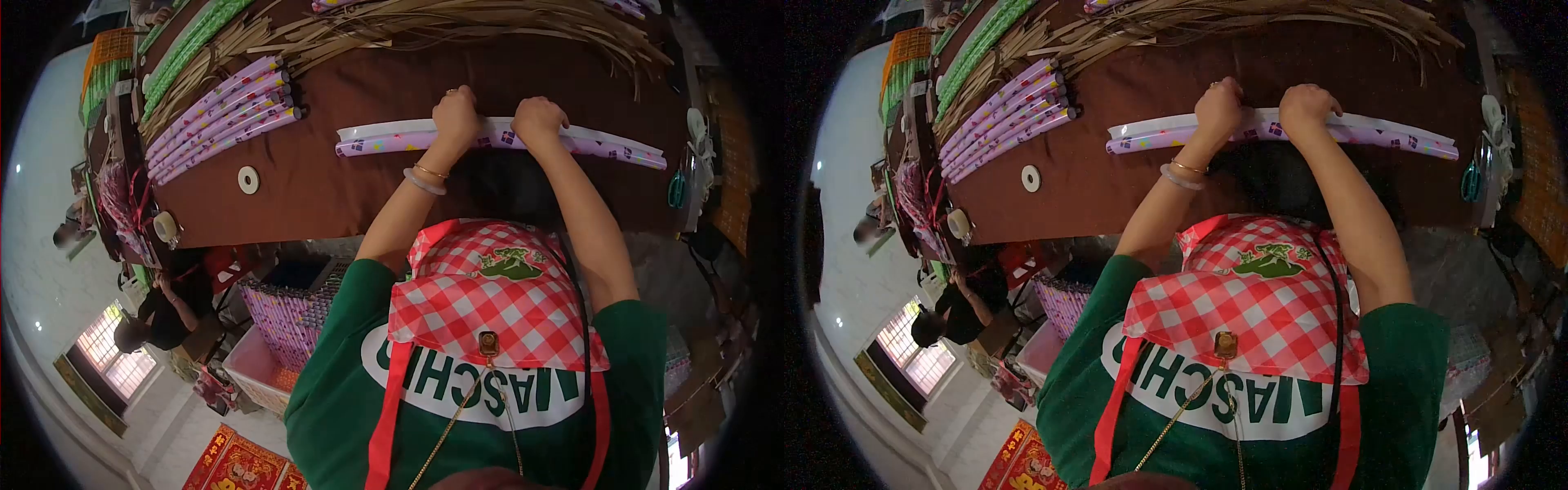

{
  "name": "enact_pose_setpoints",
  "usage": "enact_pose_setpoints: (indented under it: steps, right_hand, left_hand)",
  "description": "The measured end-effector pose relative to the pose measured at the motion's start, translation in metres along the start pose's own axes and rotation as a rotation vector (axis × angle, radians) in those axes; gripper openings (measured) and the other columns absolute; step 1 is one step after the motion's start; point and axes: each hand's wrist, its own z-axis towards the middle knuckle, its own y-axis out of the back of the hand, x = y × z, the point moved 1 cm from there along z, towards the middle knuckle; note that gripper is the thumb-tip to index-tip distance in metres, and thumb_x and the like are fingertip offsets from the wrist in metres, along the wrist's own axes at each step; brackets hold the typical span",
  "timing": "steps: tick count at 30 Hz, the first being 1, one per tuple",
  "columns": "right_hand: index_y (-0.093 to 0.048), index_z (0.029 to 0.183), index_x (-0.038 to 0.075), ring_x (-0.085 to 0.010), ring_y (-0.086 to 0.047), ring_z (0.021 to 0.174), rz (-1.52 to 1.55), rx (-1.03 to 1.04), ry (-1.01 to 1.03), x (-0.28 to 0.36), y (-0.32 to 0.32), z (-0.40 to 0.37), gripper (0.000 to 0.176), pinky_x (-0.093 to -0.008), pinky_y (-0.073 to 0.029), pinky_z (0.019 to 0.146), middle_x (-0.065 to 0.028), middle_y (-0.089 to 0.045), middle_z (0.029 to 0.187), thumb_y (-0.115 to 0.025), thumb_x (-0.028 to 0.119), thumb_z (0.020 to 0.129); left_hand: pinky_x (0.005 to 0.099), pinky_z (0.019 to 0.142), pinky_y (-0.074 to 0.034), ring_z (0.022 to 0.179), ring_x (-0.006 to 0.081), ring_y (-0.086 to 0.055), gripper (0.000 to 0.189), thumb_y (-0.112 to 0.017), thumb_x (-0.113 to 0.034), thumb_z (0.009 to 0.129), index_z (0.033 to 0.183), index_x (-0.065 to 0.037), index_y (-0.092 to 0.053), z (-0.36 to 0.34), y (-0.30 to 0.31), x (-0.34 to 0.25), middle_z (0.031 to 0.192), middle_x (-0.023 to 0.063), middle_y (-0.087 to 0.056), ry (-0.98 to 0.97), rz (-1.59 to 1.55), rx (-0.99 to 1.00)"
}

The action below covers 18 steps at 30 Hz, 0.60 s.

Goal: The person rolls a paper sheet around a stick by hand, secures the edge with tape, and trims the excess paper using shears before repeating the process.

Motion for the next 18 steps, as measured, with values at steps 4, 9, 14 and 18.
enact_pose_setpoints:
  steps: [4, 9, 14, 18]
  right_hand:
    - [-0.063, 0.101, 0.001, -0.0362, -0.059, 0.091, 0.002, -0.019, -0.022, -0.001, -0.005, 0.003, 0.038, -0.0555, -0.048, 0.072, -0.0189, -0.057, 0.108, -0.060, 0.023, 0.070]
    - [-0.063, 0.100, 0.002, -0.0356, -0.059, 0.092, 0.020, -0.001, -0.023, -0.002, -0.006, 0.006, 0.038, -0.0557, -0.048, 0.072, -0.0182, -0.057, 0.107, -0.061, 0.023, 0.069]
    - [-0.064, 0.100, 0.002, -0.0355, -0.059, 0.093, -0.045, 0.001, 0.008, 0.000, -0.005, 0.003, 0.038, -0.0554, -0.048, 0.072, -0.0176, -0.057, 0.107, -0.061, 0.023, 0.068]
    - [-0.063, 0.100, 0.002, -0.0354, -0.059, 0.092, 0.012, 0.002, -0.042, -0.001, -0.007, 0.007, 0.039, -0.0556, -0.048, 0.071, -0.0178, -0.057, 0.107, -0.062, 0.023, 0.068]
  left_hand:
    - [0.0389, 0.064, -0.048, 0.076, 0.0283, -0.060, 0.027, -0.072, -0.009, 0.057, 0.077, -0.008, -0.054, 0.000, -0.004, 0.000, 0.077, 0.0109, -0.060, -0.030, 0.017, -0.020]
    - [0.0386, 0.064, -0.048, 0.077, 0.0276, -0.060, 0.029, -0.071, -0.008, 0.058, 0.080, -0.008, -0.053, 0.002, -0.009, 0.006, 0.079, 0.0101, -0.060, -0.028, 0.122, -0.037]
    - [0.0408, 0.066, -0.047, 0.078, 0.0325, -0.059, 0.014, -0.057, -0.004, 0.070, 0.083, -0.007, -0.054, -0.002, -0.008, -0.019, 0.082, 0.0140, -0.060, -0.003, -0.010, -0.075]
    - [0.0377, 0.062, -0.050, 0.077, 0.0280, -0.061, 0.024, -0.066, -0.006, 0.065, 0.083, -0.006, -0.050, 0.004, -0.027, -0.015, 0.080, 0.0123, -0.059, 0.037, 0.169, -0.064]
